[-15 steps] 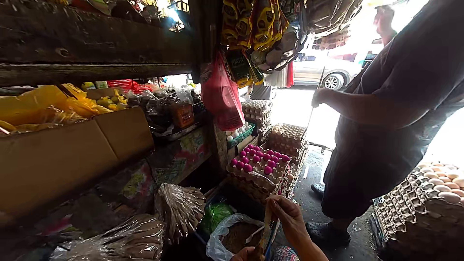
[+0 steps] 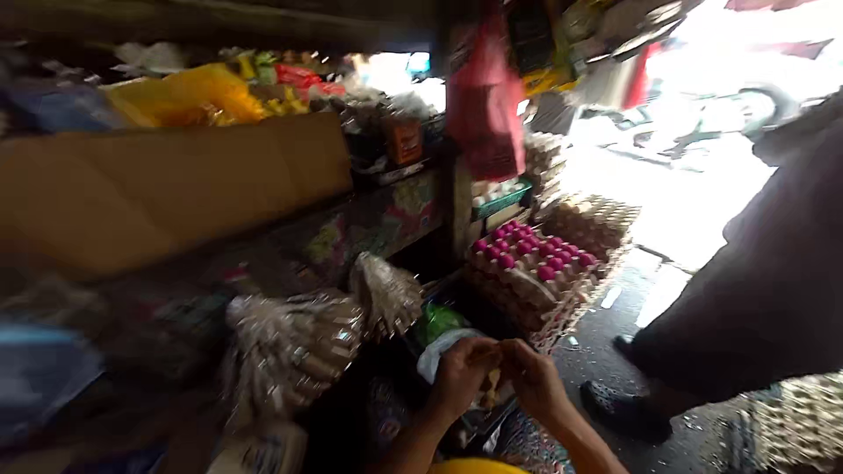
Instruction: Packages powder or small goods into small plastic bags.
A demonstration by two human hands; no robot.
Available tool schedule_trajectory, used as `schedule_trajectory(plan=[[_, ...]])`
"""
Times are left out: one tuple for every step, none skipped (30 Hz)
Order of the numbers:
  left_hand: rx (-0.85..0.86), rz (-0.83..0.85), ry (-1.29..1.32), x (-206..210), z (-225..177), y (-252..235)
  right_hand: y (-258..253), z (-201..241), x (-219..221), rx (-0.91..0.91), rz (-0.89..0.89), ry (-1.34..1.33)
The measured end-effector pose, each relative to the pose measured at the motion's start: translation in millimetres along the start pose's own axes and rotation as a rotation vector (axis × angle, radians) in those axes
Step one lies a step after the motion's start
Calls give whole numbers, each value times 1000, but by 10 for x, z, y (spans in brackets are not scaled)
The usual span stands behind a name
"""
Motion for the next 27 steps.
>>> schedule_trajectory(plan=[[8,-27,-16,-35,-11,9,0,16,29,1,13,-10],[10,-56,-22,-71,-15,25,2,24,60,3,27,-32],[11,-84,-19,-103,-7,42,6,30,87,6,39,-50],[20,-109,-12,-130,9,60,11,35,109,8,44,-63],[33,-126,4,-155,31,79,18,41,132,6,48,-65],[43,-136,12,-174,49,98,23,48,152,3,53,-57],[49,-147,16,-192,62,117,27,53,170,1,61,-42],[55,-158,17,-208,71,135,31,55,187,-3,71,-27],[61,-164,17,-219,74,149,37,54,199,-9,76,-21],[68,-164,13,-221,74,159,44,52,206,-13,74,-22],[76,-160,5,-214,69,163,53,49,203,-11,72,-23],[82,-153,-4,-203,61,161,60,42,195,-7,74,-19],[83,-144,-9,-196,58,161,66,38,191,-5,79,-17],[82,-141,-7,-197,59,165,71,37,191,-2,87,-24],[81,-143,0,-204,66,170,72,40,195,5,94,-41],[78,-148,11,-213,75,175,68,41,201,18,99,-76],[71,-151,22,-221,81,178,62,32,209,40,106,-122],[64,-154,27,-229,82,183,55,17,226,68,118,-176],[57,-153,26,-239,78,187,44,8,248,99,136,-227],[49,-149,21,-256,69,188,22,6,274,126,155,-261],[41,-151,17,-283,56,182,-11,13,307,143,175,-284],[32,-162,10,-323,33,170,-61,30,349,152,196,-299],[17,-181,-4,-376,1,147,-131,53,403,155,219,-303],[-7,-207,-25,-445,-38,114,-219,78,464,158,243,-297],[-31,-232,-54,-525,-79,65,-325,101,530,157,262,-289],[-45,-251,-89,-616,-114,2,-446,122,598,151,276,-282],[-47,-264,-122,-714,-156,-70,-576,139,672,145,288,-280]])
Point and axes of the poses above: each hand's wrist, its own y-axis away from the middle knuckle, its own x-axis out of the palm, z = x × y, the point moved 7 cm from there along -y, towards the middle knuckle, and after that the axes turned 14 degrees about y, right-handed, at the moved point
